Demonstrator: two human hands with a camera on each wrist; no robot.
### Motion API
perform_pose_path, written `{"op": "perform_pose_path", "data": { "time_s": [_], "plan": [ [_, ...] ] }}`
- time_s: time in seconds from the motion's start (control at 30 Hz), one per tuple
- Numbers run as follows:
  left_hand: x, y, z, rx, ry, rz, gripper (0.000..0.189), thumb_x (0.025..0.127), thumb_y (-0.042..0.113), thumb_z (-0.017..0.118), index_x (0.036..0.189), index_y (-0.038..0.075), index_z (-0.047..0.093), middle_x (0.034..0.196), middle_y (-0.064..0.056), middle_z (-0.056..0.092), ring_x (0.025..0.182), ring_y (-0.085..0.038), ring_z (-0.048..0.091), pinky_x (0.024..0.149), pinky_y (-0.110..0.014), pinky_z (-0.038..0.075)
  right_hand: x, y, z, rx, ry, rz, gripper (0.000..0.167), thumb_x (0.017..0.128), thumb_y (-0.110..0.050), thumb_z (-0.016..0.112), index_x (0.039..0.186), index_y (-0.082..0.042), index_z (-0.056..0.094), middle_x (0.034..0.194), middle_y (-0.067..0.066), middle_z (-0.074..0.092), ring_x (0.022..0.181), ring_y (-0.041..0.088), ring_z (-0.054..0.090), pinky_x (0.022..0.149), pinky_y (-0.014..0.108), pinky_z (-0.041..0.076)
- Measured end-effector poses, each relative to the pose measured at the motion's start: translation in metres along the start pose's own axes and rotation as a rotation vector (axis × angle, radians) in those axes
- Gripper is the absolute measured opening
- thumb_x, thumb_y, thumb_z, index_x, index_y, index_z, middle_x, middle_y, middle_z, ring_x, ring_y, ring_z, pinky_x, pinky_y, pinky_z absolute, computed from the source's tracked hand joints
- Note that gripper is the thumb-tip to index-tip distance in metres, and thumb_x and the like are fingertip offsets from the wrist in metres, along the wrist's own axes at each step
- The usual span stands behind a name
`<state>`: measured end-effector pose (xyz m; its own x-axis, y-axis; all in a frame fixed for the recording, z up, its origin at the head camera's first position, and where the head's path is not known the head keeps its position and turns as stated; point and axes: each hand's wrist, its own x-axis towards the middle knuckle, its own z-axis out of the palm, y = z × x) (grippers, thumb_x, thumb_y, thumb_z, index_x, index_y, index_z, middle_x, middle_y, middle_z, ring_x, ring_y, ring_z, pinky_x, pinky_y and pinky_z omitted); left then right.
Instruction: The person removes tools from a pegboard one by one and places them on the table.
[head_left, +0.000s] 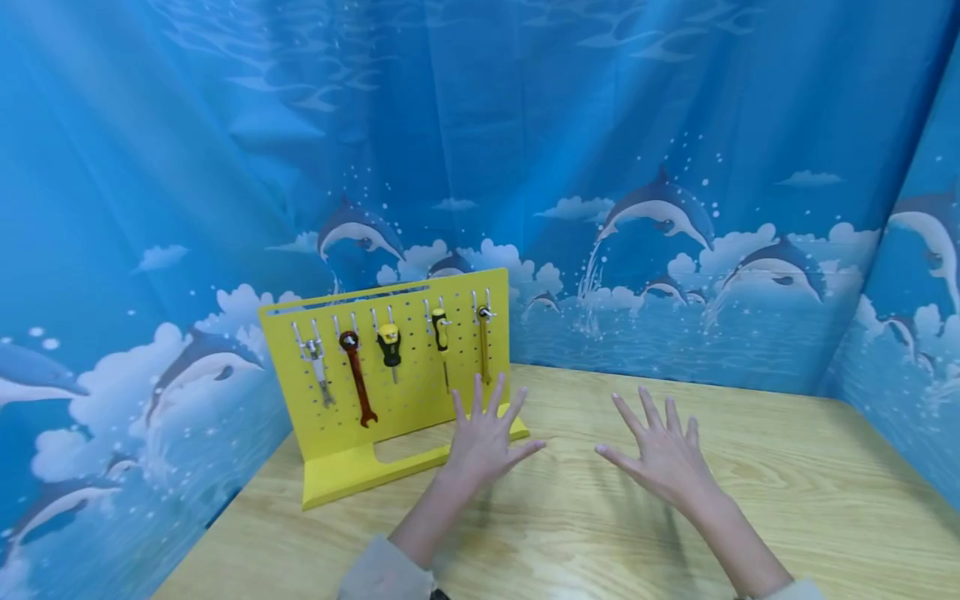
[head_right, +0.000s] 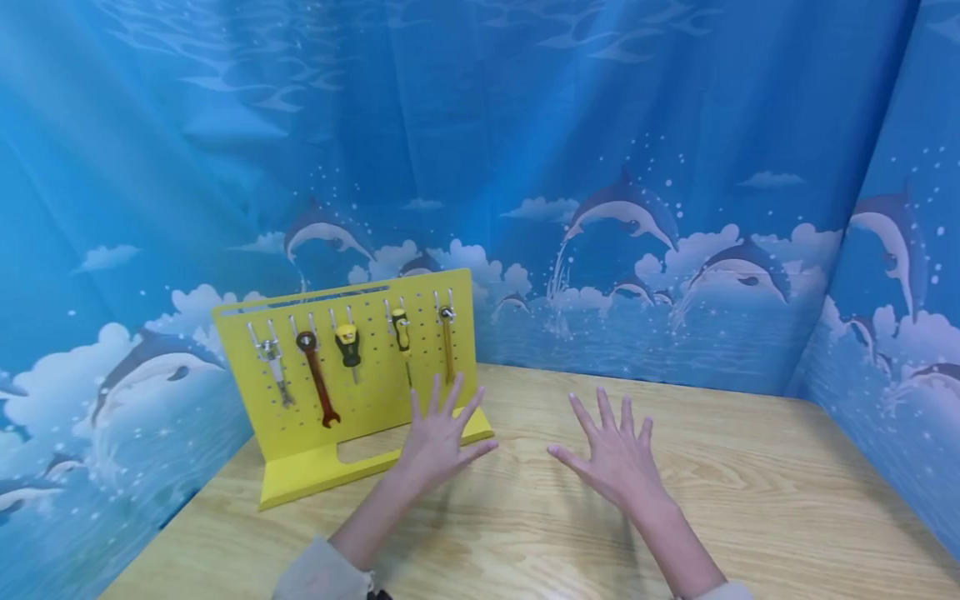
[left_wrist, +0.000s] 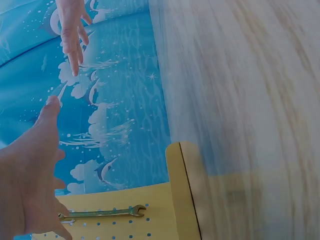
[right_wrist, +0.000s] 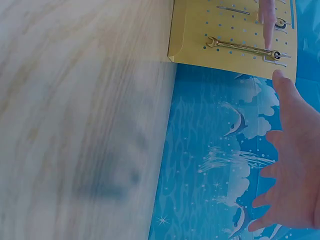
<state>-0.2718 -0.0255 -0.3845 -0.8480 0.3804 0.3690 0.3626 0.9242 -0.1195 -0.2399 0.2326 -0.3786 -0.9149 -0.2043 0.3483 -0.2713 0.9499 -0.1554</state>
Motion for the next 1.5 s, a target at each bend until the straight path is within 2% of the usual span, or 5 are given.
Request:
{"op": "perform_pose_path", "data": {
  "time_s": [0.4, 0.6, 0.8, 1.03, 1.5],
  "plan": [
    [-0.017, -0.05, -0.026, -0.011, 0.248, -0.078, 0.081, 0.083, 0.072, 0.033, 0.147, 0.023, 0.023, 0.152, -0.011, -0.005, 0.134, -0.04, -0.006, 0.101, -0.065, 0.003, 0.043, -0.025, -0.01, 0.037, -0.029, -0.06, 0.082, 0.083, -0.065, 0.046, 0.147, -0.018, 0.024, 0.149, 0.022, 0.01, 0.129, 0.052, 0.003, 0.092, 0.074, 0.003],
    [-0.034, -0.083, -0.044, -0.063, 0.376, -0.194, 0.083, 0.084, 0.073, 0.022, 0.148, 0.02, 0.018, 0.151, -0.011, -0.01, 0.134, -0.041, -0.005, 0.101, -0.065, -0.001, 0.077, -0.043, -0.011, 0.069, -0.052, -0.1, 0.082, 0.084, -0.064, 0.045, 0.147, -0.018, 0.021, 0.149, 0.02, 0.008, 0.13, 0.05, 0.002, 0.094, 0.072, 0.004],
    [-0.052, -0.122, -0.058, -0.145, 0.47, -0.351, 0.084, 0.085, 0.068, 0.036, 0.149, 0.023, 0.006, 0.151, -0.013, -0.009, 0.134, -0.04, -0.008, 0.102, -0.062, -0.005, 0.114, -0.063, -0.008, 0.151, -0.117, -0.106, 0.081, 0.086, -0.065, 0.041, 0.148, -0.02, 0.015, 0.151, 0.016, 0.002, 0.131, 0.048, -0.001, 0.096, 0.071, 0.004],
    [-0.066, -0.165, -0.06, -0.311, 0.57, -0.508, 0.084, 0.085, 0.071, 0.03, 0.149, 0.02, 0.011, 0.151, -0.011, -0.009, 0.134, -0.033, -0.012, 0.104, -0.057, -0.007, 0.15, -0.077, -0.004, 0.337, -0.151, -0.063, 0.086, 0.085, -0.061, 0.049, 0.149, -0.021, 0.006, 0.151, 0.015, -0.004, 0.132, 0.046, -0.003, 0.098, 0.069, 0.007],
    [-0.071, -0.197, -0.033, -0.762, 0.423, -0.722, 0.062, 0.098, 0.048, 0.025, 0.146, 0.03, -0.009, 0.151, -0.012, -0.003, 0.13, -0.047, 0.009, 0.092, -0.072, 0.012, 0.179, -0.097, 0.031, 0.851, -0.197, -0.023, 0.08, 0.095, -0.026, 0.053, 0.147, -0.014, -0.007, 0.148, 0.023, 0.006, 0.131, 0.043, 0.014, 0.103, 0.056, 0.02]
  ]
}}
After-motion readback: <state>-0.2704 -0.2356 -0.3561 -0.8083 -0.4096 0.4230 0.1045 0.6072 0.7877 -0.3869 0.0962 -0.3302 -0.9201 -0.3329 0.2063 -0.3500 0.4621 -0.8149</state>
